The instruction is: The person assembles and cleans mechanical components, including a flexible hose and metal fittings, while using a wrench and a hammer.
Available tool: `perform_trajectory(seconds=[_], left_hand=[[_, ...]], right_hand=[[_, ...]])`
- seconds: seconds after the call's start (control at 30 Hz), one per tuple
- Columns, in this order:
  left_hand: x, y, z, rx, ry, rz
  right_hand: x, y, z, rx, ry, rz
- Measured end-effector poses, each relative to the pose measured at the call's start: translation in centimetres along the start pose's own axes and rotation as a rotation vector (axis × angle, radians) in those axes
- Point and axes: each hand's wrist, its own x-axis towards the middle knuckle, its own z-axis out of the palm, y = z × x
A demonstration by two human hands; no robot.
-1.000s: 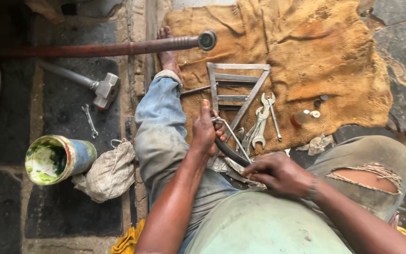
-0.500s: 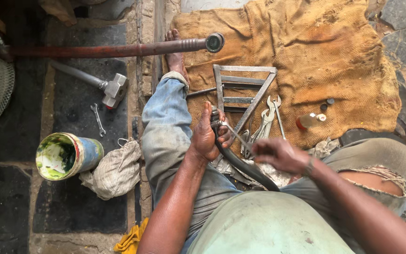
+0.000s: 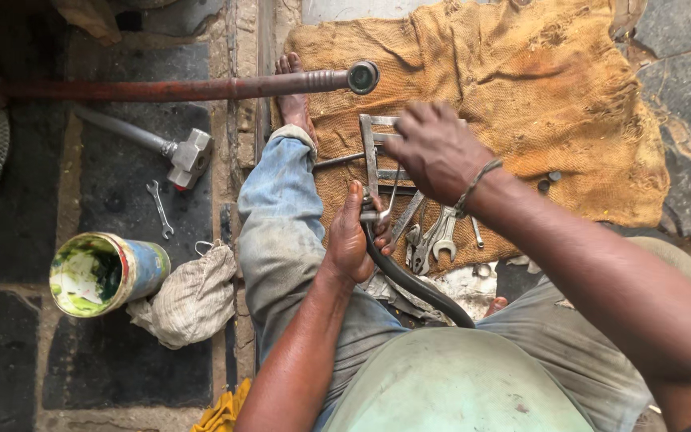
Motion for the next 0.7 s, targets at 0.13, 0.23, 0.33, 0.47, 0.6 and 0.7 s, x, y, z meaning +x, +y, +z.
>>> perform_trajectory(seconds=[0.13, 0.23, 0.33, 0.47, 0.6, 0.7], left_hand=[[0.0, -0.4, -0.3, -0.105, -0.053, -0.001], [-0.3, -0.3, -0.4, -0.148, -0.1, 0.029], [-0.5, -0.3, 0.0, -0.163, -0.144, 0.019], [-0.8, -0.1, 0.1, -0.156, -0.165, 0.046], [-1.0, -0.3, 0.1, -0.176, -0.204, 0.061], [-0.7, -0.6, -0.1, -0.185, -0.243, 0.104]], right_hand=[[-1.6, -1.6, 3.1, 0.2, -0.02, -0.016], [-2.6, -1.4, 4.7, 0.295, 0.171, 0.01], [-3.1, -1.2, 5.5, 0.352, 0.257, 0.033], [-3.5, -0.9, 6.0, 0.42, 0.353, 0.143], [-5.0, -0.2, 5.7, 0.494, 0.27, 0.363], [-7.7, -0.7, 6.6, 0.63, -0.407, 0.881]])
